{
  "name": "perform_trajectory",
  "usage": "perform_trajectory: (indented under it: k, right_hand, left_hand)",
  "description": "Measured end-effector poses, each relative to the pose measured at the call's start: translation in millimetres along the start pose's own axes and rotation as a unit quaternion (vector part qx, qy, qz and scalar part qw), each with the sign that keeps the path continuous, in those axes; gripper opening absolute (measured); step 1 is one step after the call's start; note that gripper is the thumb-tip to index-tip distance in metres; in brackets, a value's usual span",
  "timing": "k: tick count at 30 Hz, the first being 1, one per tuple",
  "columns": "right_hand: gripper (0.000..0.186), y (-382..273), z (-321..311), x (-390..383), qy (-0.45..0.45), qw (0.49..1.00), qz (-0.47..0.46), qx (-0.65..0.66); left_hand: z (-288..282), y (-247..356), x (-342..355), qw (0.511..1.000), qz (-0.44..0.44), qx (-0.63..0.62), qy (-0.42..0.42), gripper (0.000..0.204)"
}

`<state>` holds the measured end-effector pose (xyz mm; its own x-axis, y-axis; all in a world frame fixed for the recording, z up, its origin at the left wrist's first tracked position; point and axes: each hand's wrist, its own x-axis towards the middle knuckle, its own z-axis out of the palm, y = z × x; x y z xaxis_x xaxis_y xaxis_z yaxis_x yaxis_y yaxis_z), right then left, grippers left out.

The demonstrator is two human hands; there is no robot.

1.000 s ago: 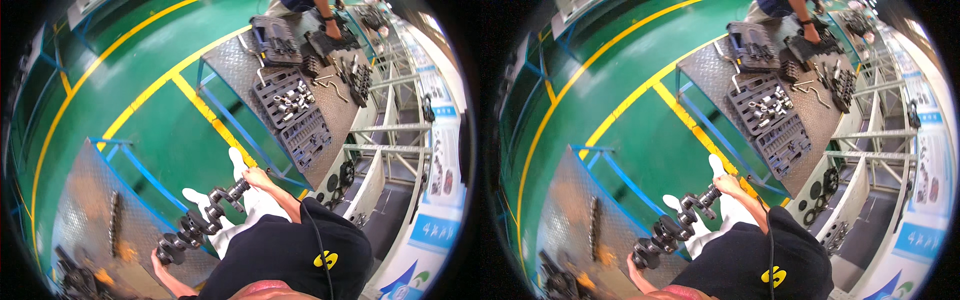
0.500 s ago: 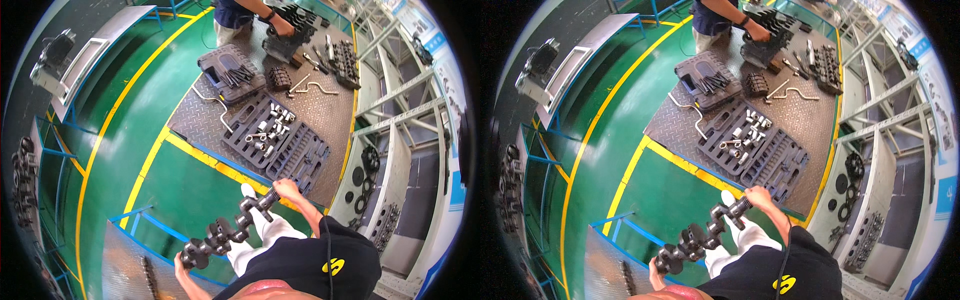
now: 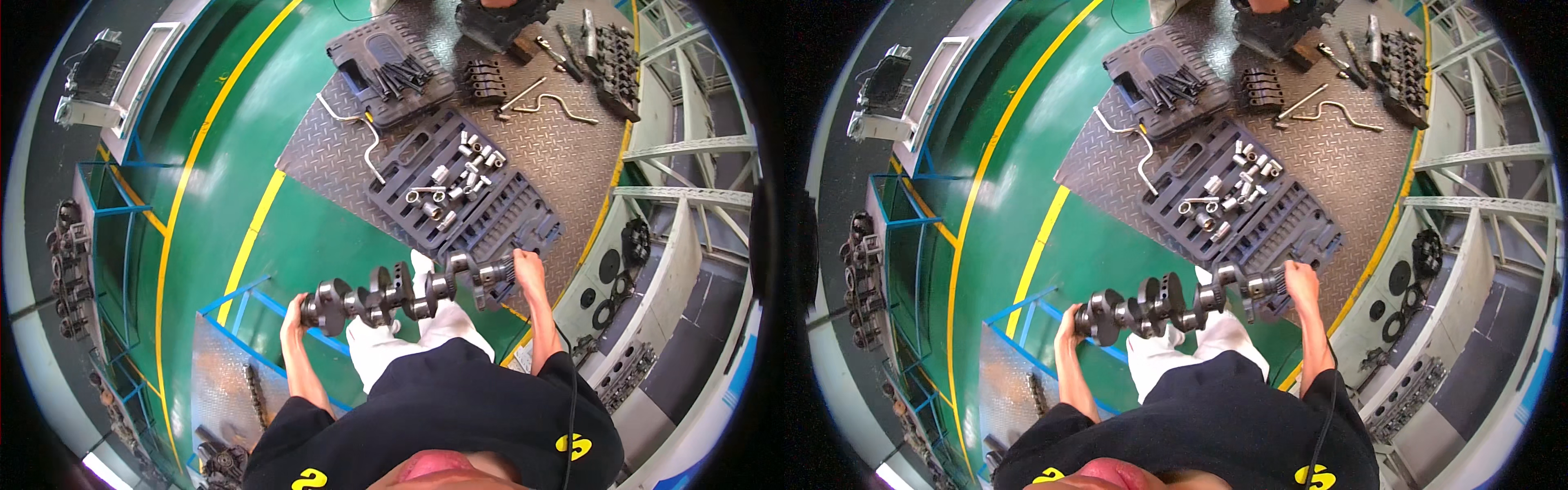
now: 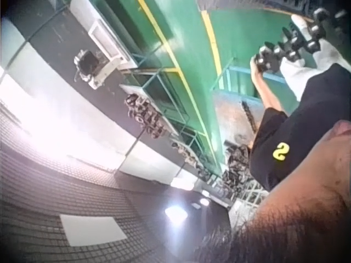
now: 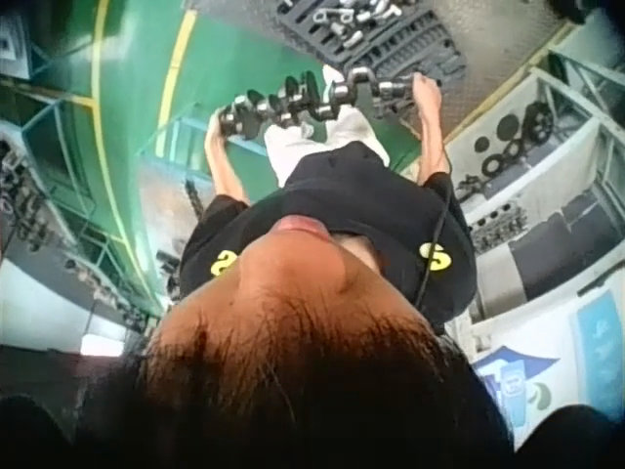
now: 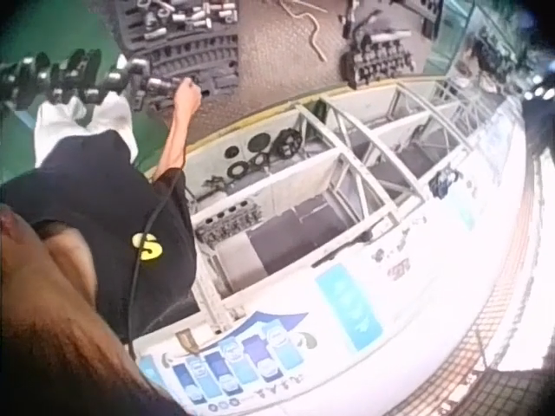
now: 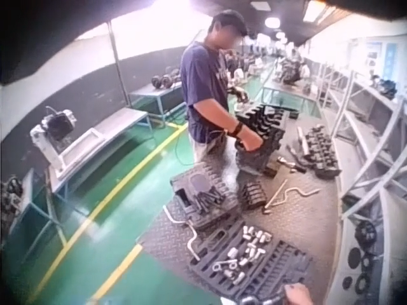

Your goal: The person carries a crankshaft over to an engine block, then places the crankshaft into the main bearing seats within the engine block by hand.

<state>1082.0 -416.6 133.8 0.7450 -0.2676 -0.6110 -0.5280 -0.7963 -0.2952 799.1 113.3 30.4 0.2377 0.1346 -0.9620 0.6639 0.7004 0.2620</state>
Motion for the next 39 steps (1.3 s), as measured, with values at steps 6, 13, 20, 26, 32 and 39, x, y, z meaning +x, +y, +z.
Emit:
perform_trajectory:
  k: [6, 13, 20, 26, 32, 39]
  right_hand:
    - [0.05, 0, 12, 9, 0.033, 0.997, 0.051, 0.045]
    - [0.047, -24, 76, -26, 0.061, 0.973, 0.179, 0.133]
    - [0.041, -92, 207, -88, 0.127, 0.9, 0.304, 0.286]
    - [0.038, -161, 360, -130, 0.167, 0.795, 0.363, 0.456]
    - [0.041, -224, 400, -114, 0.147, 0.735, 0.391, 0.534]
    - [0.039, -222, 394, -79, 0.197, 0.729, 0.412, 0.51]
  left_hand:
    - [34, 85, 21, 0.995, 0.0, 0.104, 0.006, 0.031]
    - [66, 239, 69, 0.964, -0.012, 0.264, -0.009, 0.031]
    - [84, 426, 156, 0.912, 0.017, 0.404, -0.061, 0.035]
    - [157, 571, 198, 0.818, 0.029, 0.569, -0.085, 0.031]
    - [227, 620, 227, 0.762, 0.054, 0.638, -0.101, 0.033]
    - [258, 618, 267, 0.765, 0.091, 0.629, -0.103, 0.034]
